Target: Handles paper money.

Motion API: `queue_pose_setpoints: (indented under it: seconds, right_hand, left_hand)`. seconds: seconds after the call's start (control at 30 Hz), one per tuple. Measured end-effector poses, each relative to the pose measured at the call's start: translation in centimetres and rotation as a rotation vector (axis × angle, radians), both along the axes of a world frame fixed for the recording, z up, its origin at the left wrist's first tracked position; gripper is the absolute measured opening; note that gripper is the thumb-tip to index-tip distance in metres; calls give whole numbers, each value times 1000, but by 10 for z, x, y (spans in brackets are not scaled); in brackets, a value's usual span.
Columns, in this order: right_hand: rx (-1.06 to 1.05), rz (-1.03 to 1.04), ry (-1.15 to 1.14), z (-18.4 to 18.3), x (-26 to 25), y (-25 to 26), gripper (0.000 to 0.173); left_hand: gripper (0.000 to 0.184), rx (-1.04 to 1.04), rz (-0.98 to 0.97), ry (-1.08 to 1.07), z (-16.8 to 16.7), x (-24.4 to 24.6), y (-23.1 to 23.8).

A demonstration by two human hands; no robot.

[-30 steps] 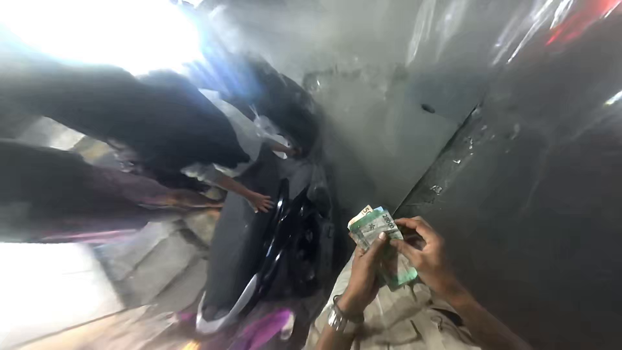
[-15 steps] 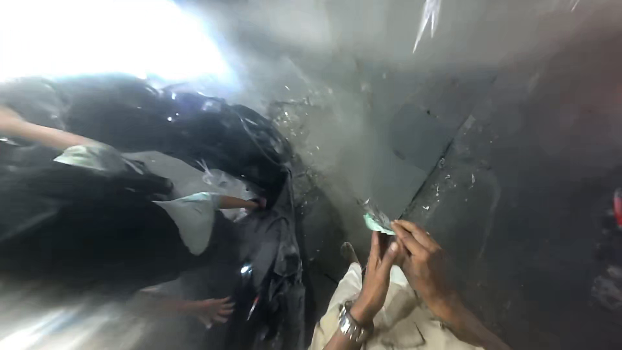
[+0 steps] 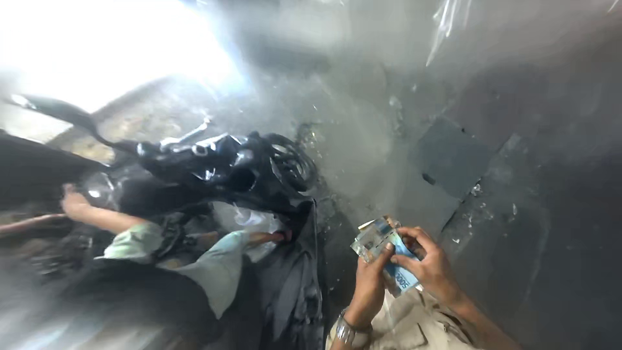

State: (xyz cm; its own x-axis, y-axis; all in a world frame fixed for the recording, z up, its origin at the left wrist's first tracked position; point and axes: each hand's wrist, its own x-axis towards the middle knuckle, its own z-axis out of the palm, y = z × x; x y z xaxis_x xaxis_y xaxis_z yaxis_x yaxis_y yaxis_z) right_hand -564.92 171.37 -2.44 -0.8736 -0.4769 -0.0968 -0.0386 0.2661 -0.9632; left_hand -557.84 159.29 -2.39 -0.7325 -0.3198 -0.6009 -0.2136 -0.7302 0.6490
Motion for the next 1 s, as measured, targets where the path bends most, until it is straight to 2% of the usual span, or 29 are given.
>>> queue_pose_setpoints:
  seconds: [0.07,0.13,0.23,0.33,0.5,0.6,0.7,0.83,1.0]
  right_hand:
    - [-23,32,-44,-3,-43,-12,42]
    - [-21,51,-25,-4,-89,-25,33]
    - [-74,62,-35,2,-148,-42,23]
    - [-204,40,-133,2,-206,-66,15]
    - [-315,17,-527,1,-288,-116,16]
    - [-362,85,-487,-13,-322,-158,18]
    - [-318,-14,-356,-28,-355,-218,17]
    - [-334,-128,-274,-27,-419,-300,41]
    - [-286,-20,-389,14,-477,-395,23]
  left_hand:
    - [34,0,-13,16,-2,-35,-16]
    - [30,6,5,33,1,-73,-31]
    - [25,7,80,12,14,-124,-41]
    - [23,-97,205,3,16,-177,-56]
    - [20,-249,283,-97,4,-240,-101]
    - [18,-278,296,-104,-9,-283,-135]
    - [20,-213,248,-36,-21,-325,-182]
    - [27,-61,243,87,-32,-382,-271]
    - [21,-140,448,25,-17,-433,-376]
